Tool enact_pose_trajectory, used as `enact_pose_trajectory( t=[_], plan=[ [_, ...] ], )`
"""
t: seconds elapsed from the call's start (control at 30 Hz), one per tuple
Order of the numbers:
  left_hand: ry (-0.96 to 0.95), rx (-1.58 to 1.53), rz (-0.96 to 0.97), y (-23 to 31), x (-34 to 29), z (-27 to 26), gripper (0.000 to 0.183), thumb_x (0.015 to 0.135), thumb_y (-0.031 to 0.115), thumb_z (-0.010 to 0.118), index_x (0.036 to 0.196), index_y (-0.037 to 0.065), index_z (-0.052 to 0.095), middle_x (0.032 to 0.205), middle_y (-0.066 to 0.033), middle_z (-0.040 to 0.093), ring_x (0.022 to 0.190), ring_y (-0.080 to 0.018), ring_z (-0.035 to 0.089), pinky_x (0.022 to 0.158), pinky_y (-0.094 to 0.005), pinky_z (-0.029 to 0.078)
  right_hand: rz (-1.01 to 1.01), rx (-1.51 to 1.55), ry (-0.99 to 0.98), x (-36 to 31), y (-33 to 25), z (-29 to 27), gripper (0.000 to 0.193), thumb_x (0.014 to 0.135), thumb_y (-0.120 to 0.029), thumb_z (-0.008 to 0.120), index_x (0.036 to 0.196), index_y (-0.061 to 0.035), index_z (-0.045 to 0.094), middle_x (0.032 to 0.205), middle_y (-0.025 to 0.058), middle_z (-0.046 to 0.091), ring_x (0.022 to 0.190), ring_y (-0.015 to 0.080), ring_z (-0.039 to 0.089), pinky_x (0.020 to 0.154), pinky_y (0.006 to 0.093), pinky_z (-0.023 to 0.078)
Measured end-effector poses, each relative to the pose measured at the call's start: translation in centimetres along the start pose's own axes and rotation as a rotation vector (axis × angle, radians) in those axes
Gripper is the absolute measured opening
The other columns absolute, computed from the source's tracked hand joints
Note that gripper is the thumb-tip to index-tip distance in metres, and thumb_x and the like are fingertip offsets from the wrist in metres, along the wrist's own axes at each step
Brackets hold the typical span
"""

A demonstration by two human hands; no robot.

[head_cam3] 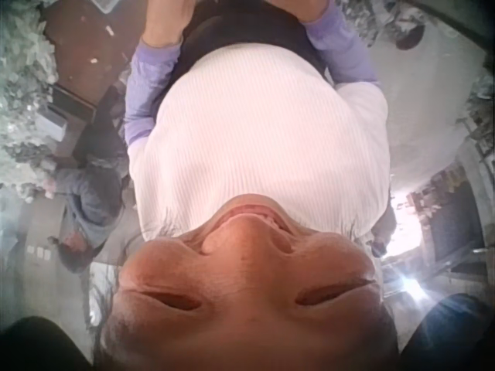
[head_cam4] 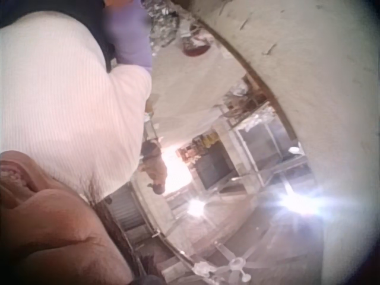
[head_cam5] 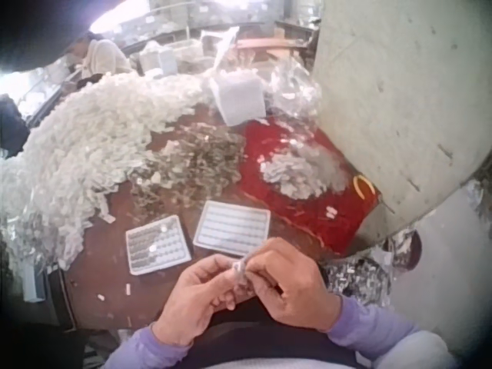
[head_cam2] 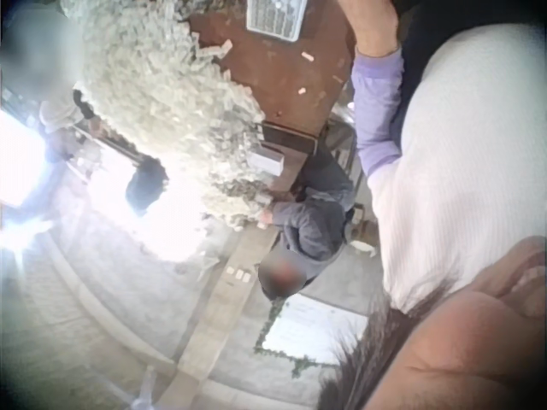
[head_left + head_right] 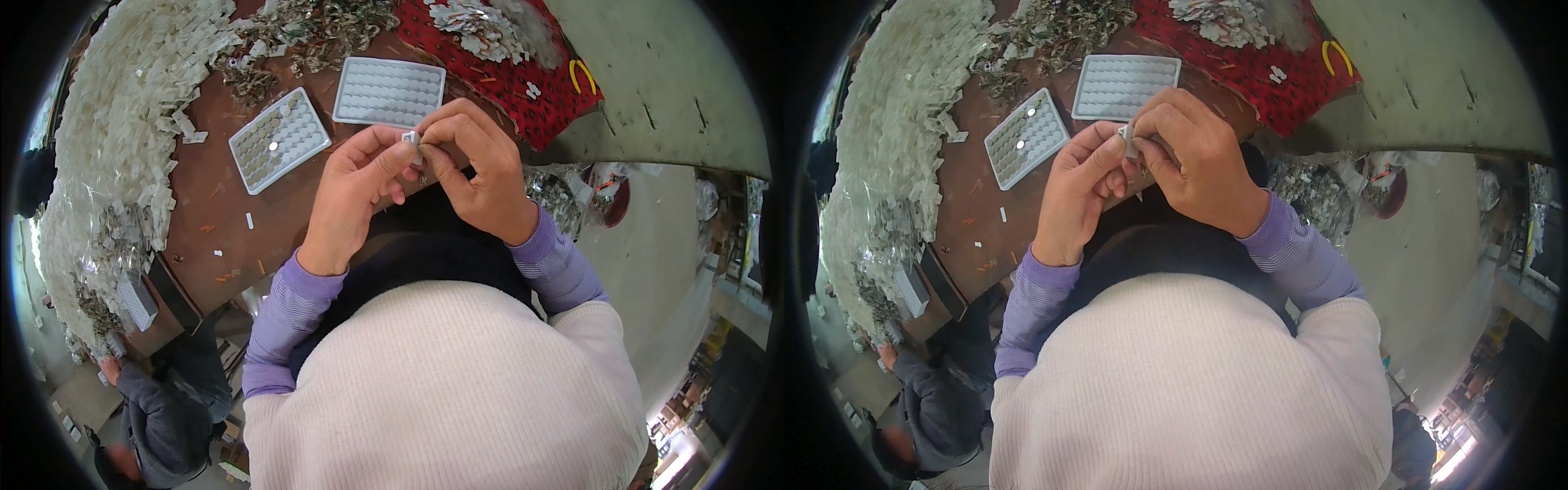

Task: The person assembles small electronic components at a cluttered workbench. They pick up small white rectangular parts and metallic pieces, then use a handheld soldering iron to join them. The person places the finished components into a white plastic tray.

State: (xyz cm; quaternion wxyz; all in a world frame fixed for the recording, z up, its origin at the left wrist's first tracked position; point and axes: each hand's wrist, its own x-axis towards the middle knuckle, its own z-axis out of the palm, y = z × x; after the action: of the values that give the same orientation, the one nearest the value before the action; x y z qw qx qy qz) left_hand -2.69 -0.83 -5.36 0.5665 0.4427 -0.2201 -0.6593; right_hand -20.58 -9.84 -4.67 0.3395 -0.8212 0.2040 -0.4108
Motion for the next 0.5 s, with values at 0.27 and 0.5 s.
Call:
enact_pose_trajectory(
  t=[0.27,0.5],
  plan=[
    [-0.039,0.013,0.083,2.2,-2.2,-2.6,0.021,0.106,0.02,0.072,0.118,0.002,0.072,0.097,-0.0007,0.073,0.086,-0.0066,0.067,0.069,-0.0218,0.051,0.05,0.184,-0.073,2.4,-1.2,2.5,0.014,0.091,0.01,0.071,0.1,0.0015,0.066,0.1,0.0137,0.068,0.089,0.0293,0.07,0.077,0.0359,0.056],
    [0.133,-0.175,0.358,3.6,-2.4,-4.8,0.029,0.109,0.028,0.063,0.12,0.002,0.07,0.098,-0.0039,0.069,0.102,-0.014,0.069,0.089,-0.0311,0.055,-0.075,-0.168,-0.076,9.4,3.2,4.4,0.016,0.091,-0.007,0.078,0.104,-0.0026,0.071,0.101,0.0125,0.069,0.091,0.0315,0.071,0.08,0.0406,0.056]
  ],
)
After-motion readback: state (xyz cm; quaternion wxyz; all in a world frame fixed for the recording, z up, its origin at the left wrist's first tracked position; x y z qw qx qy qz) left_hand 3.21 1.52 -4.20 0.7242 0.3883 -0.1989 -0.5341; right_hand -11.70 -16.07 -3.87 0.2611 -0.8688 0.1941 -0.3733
